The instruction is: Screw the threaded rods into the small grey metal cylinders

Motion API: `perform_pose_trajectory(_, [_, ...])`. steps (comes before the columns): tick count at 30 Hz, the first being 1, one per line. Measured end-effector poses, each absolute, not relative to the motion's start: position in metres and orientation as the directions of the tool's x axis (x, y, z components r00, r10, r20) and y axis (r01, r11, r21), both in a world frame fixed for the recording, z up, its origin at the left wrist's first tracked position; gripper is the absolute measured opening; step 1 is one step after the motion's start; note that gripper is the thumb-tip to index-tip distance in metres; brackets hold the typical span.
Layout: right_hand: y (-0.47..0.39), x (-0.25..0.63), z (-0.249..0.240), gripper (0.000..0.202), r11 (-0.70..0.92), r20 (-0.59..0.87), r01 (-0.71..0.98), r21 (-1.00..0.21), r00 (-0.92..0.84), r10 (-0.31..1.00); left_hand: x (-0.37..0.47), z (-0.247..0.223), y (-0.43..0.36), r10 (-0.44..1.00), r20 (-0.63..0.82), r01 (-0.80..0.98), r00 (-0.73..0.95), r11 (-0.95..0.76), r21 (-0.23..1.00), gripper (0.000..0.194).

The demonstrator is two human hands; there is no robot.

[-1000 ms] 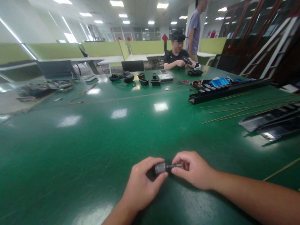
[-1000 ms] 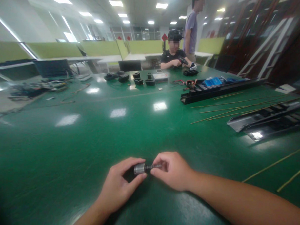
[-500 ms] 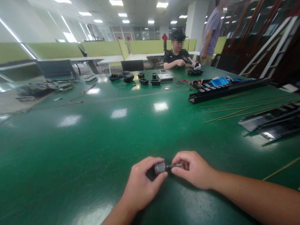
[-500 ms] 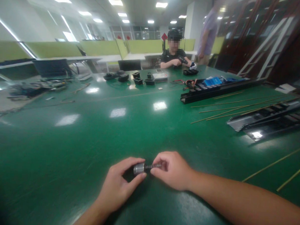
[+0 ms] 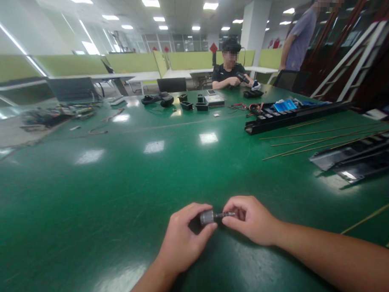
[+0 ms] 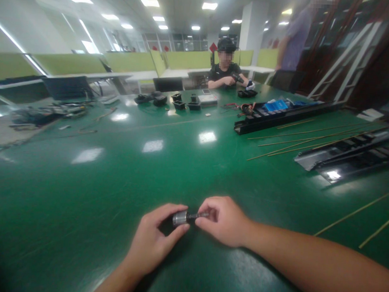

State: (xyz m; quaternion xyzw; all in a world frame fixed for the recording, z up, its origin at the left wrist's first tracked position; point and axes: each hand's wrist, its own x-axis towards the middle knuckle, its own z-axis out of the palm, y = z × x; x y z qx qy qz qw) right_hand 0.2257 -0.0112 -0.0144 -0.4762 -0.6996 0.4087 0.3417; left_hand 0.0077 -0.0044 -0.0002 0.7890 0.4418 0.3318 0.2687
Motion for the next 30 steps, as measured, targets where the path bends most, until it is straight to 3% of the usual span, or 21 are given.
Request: perform_pose_trajectory(30, [-0.0112,0.2257,-0.0135,0.011,0.17,0.066,0.36,-0.917,-0.283,0.957,0.0049,0.0002,-0.0004,0.91,0.243,0.493,0.336,-0.389,0.778,0.023])
